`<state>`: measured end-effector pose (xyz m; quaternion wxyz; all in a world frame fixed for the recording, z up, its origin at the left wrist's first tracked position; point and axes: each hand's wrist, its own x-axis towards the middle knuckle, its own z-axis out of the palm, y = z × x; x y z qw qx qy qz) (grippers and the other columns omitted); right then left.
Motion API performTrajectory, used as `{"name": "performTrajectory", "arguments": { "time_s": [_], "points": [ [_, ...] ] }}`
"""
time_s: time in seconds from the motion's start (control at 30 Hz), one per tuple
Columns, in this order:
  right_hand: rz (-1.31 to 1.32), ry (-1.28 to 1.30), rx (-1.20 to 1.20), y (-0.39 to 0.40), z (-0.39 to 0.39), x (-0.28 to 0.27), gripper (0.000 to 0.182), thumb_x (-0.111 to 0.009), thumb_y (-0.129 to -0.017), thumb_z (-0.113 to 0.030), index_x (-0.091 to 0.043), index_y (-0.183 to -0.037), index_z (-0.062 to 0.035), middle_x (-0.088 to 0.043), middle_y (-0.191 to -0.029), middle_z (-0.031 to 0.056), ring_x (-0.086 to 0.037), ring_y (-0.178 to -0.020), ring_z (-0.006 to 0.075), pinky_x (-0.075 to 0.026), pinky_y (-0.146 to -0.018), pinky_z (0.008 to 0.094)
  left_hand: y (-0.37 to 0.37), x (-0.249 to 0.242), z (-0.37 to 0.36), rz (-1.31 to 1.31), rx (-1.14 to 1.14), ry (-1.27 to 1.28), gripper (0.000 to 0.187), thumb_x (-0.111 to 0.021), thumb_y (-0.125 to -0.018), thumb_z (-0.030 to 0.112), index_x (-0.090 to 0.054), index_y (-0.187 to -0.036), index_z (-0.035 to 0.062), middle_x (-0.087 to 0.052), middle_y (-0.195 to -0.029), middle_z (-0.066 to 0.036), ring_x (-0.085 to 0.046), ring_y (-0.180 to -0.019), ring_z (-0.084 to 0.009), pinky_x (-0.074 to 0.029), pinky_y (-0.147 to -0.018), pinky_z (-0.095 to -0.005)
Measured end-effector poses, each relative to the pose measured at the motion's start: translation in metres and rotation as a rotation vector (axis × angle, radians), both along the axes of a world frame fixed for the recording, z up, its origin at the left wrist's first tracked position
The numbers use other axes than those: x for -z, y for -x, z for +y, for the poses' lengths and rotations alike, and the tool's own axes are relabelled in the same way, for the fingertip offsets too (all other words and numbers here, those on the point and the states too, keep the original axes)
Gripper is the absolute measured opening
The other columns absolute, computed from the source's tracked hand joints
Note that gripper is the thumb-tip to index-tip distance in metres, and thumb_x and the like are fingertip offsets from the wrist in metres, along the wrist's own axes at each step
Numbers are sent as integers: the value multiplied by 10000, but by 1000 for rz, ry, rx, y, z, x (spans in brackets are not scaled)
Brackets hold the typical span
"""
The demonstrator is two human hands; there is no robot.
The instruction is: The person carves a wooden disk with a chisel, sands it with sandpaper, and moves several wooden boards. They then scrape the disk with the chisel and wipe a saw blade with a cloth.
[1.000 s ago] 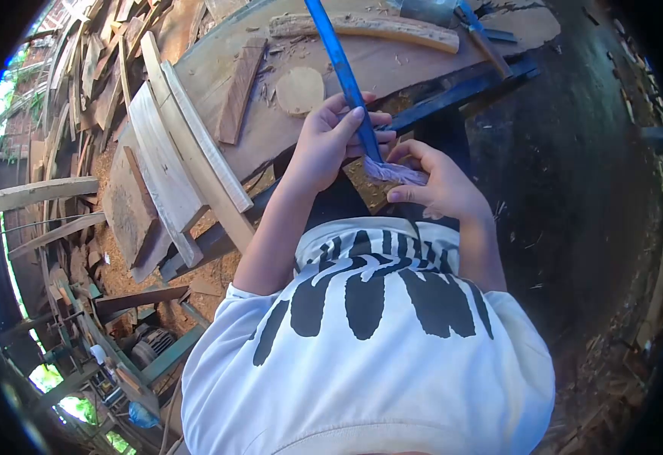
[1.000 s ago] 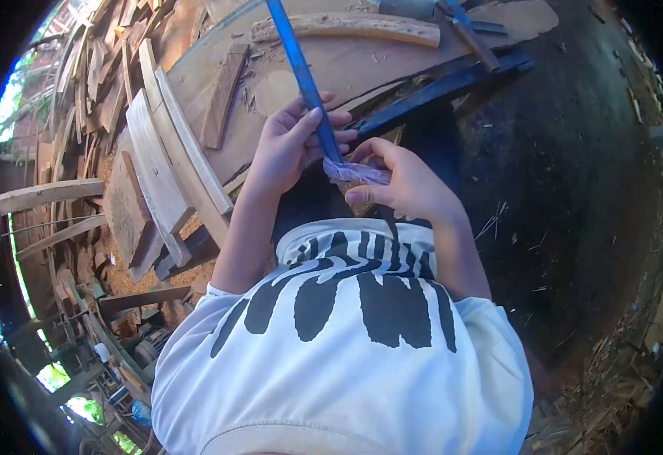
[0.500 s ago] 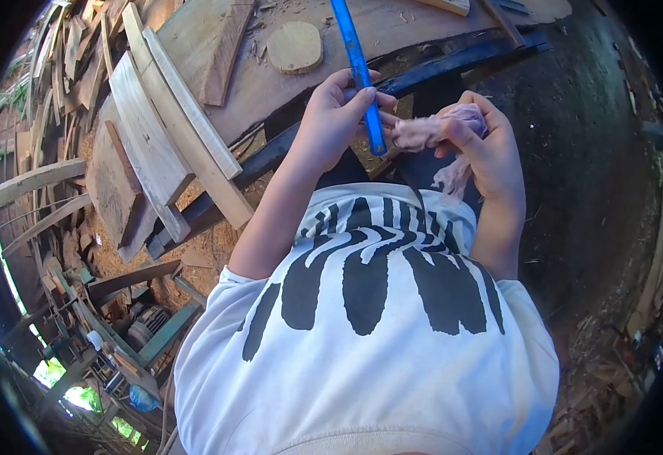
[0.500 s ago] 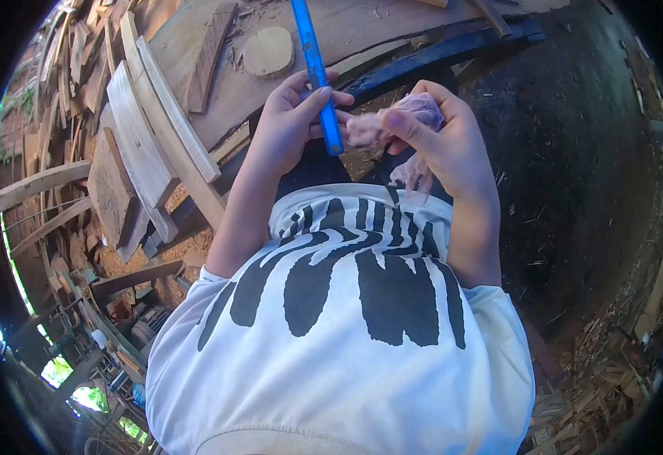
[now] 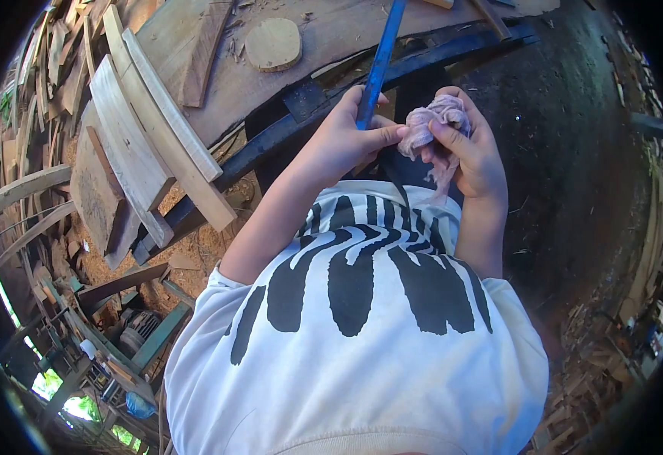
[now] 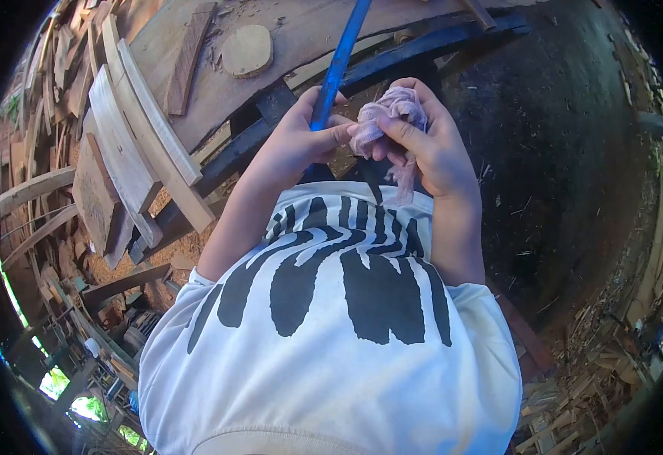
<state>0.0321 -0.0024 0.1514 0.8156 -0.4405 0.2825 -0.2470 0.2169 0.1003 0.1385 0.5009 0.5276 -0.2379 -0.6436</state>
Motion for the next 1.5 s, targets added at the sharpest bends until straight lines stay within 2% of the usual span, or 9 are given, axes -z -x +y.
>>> {"name": "performTrajectory", "arguments": {
  "time_s": [0.2, 0.37, 0.43, 0.63, 0.73, 1.0, 1.13, 1.33, 1.5],
  "points": [
    [-44, 50, 87, 14, -6, 7, 431, -709, -842, -35, -540, -1238, -47, -604, -1042, 48, -612, -896, 89, -505, -722, 181, -14, 12, 3, 243, -106, 190, 499, -731, -919, 115, -402, -1293, 89, -607, -918, -26, -520, -677, -76, -381, -581, -223],
    [-68, 43, 63, 9, 0, 16, 550, -675, -704, -8, -525, -1232, -34, -588, -1035, 37, -594, -937, 100, -478, -834, 225, -2, 3, 3, 513, -198, 261, 457, -666, -962, 82, -352, -1292, 129, -579, -1060, -80, -605, -912, -164, -523, -760, -345],
    [-109, 6, 76, 6, 4, 22, 528, -652, -707, 10, -525, -1217, -35, -584, -1024, 36, -592, -928, 100, -483, -829, 225, -1, 5, 2, 544, -160, 295, 394, -595, -1001, 78, -344, -1289, 173, -539, -1112, -80, -584, -996, -190, -538, -845, -438],
    [-386, -285, 134, 8, -2, 44, 410, -571, -775, 26, -537, -1177, -47, -587, -1000, 49, -605, -903, 126, -514, -825, 254, -13, 31, 3, 735, -196, 407, 290, -570, -1018, 117, -382, -1226, 191, -525, -1073, -54, -583, -996, -212, -530, -920, -486],
    [-413, -415, 168, 7, -1, 35, 331, -534, -839, 6, -558, -1162, -59, -595, -999, 60, -627, -930, 155, -534, -822, 287, -15, 23, 6, 654, -272, 384, 190, -511, -1039, 104, -442, -1205, 166, -511, -1054, -48, -600, -1041, -220, -541, -876, -375],
    [28, -230, 351, -13, 12, 27, 313, -446, -878, 16, -567, -1158, -55, -596, -1078, 72, -630, -1001, 180, -531, -889, 336, 6, 20, -3, 497, -197, 254, 262, -614, -987, 69, -432, -1157, 152, -593, -1292, -183, -639, -1116, -258, -566, -904, -387],
    [23, -290, 358, -10, 8, 31, 316, -459, -888, 7, -572, -1176, -54, -607, -1094, 76, -628, -1017, 171, -526, -911, 336, 5, 22, -5, 245, -122, 258, 478, -739, -833, -95, -388, -1079, 116, -657, -1046, -155, -681, -976, -216, -578, -849, -343],
    [-206, -522, 170, -10, 6, 26, 334, -570, -907, -71, -582, -1237, -24, -637, -1158, 86, -639, -1069, 174, -529, -946, 332, 2, 23, -3, 148, -187, 169, 451, -767, -853, 4, -384, -1070, 102, -643, -988, -108, -657, -859, -167, -559, -787, -307],
    [-194, -391, 128, -6, 5, 47, 294, -641, -934, -63, -590, -1224, -60, -649, -1120, 61, -660, -1037, 156, -548, -934, 314, 3, 19, 0, 126, -381, 114, 232, -559, -1047, 265, -420, -1163, 120, -623, -1056, -85, -625, -909, -178, -538, -746, -317]
  ]
}}
